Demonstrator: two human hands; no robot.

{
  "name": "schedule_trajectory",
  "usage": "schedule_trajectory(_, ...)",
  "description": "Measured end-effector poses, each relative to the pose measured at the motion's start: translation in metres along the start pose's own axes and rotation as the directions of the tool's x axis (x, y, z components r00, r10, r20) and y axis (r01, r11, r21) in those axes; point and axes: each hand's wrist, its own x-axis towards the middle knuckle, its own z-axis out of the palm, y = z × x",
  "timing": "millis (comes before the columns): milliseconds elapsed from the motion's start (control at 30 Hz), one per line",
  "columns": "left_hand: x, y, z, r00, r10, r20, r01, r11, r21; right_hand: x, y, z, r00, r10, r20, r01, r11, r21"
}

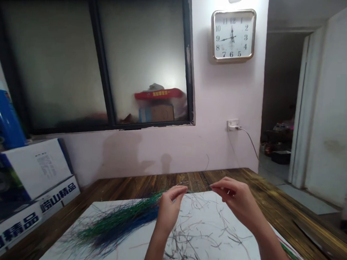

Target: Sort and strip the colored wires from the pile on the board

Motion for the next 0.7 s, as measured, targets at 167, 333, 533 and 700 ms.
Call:
schedule_trajectory(167, -0.013, 0.035, -0.006, 0.995, -0.051, 0.083, 0.068, 0.972, -0.226, -0.001, -0.012, 0.004, 0.996, -0.081, -0.034, 0.082, 0.996, 0.023)
schedule_trajectory(333, -0.021, 0.046, -0.007, 0.973, -0.083, 0.215, 0.162, 0.909, -0.383, -0.002, -0.019, 0.003, 0.980, -0.146, -0.137, 0.145, 0.989, -0.019)
schedule_trajectory(533, -0.026, 0.051, -0.008, 0.934, -0.128, 0.334, 0.297, 0.799, -0.523, -0.004, -0.014, 0.005, 0.929, -0.254, -0.271, 0.195, 0.954, -0.226)
schedule_trajectory(700, -0.028, 0.056, -0.008, 0.929, -0.138, 0.344, 0.314, 0.787, -0.531, -0.004, -0.008, 0.008, 0.912, -0.272, -0.308, 0.177, 0.937, -0.302)
